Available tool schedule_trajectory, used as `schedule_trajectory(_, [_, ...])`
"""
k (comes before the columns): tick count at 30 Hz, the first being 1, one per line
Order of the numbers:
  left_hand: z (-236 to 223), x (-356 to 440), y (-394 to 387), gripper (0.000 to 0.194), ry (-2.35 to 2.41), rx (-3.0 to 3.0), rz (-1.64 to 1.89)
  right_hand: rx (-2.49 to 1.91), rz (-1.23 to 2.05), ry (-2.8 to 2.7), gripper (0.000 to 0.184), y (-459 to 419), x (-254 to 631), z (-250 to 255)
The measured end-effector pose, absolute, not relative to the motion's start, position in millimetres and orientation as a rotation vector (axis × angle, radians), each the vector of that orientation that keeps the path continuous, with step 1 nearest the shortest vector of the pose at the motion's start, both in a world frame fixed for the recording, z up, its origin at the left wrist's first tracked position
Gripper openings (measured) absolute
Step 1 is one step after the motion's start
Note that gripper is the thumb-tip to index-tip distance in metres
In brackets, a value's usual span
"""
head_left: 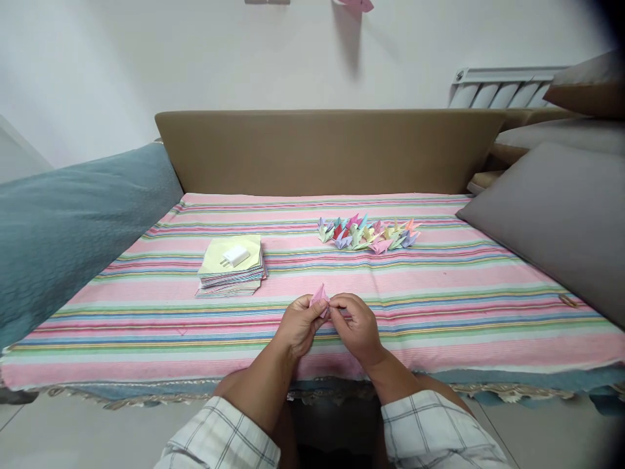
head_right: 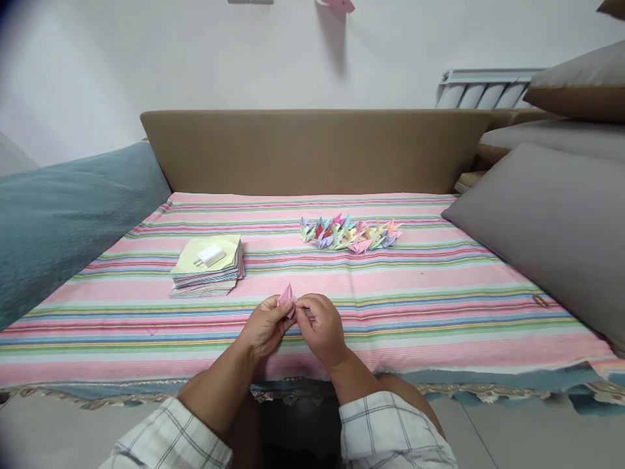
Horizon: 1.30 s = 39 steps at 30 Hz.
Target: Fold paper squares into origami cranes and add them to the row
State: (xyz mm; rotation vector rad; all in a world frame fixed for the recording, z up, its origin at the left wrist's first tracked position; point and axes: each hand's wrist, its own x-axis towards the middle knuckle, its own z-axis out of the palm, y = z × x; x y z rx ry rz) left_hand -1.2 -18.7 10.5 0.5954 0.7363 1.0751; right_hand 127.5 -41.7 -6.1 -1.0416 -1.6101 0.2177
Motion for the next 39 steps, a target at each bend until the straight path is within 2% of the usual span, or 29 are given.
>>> schedule_trajectory(8, [14,0,-20,0.039,0.740,0.592,1.073,-1.059,0.441,-1.505,0.009,-43,126,-3])
schedule_trajectory(20, [14,0,-20,0.038,0.740,0.589,1.077,-1.038,0.430,-1.516,0.009,-41,128,-5])
schedule_trajectory(39, [8,5,-21,0.030,0.686,0.596,1.150,-1.025,0.736,-1.374,0.006,-39,124,-14])
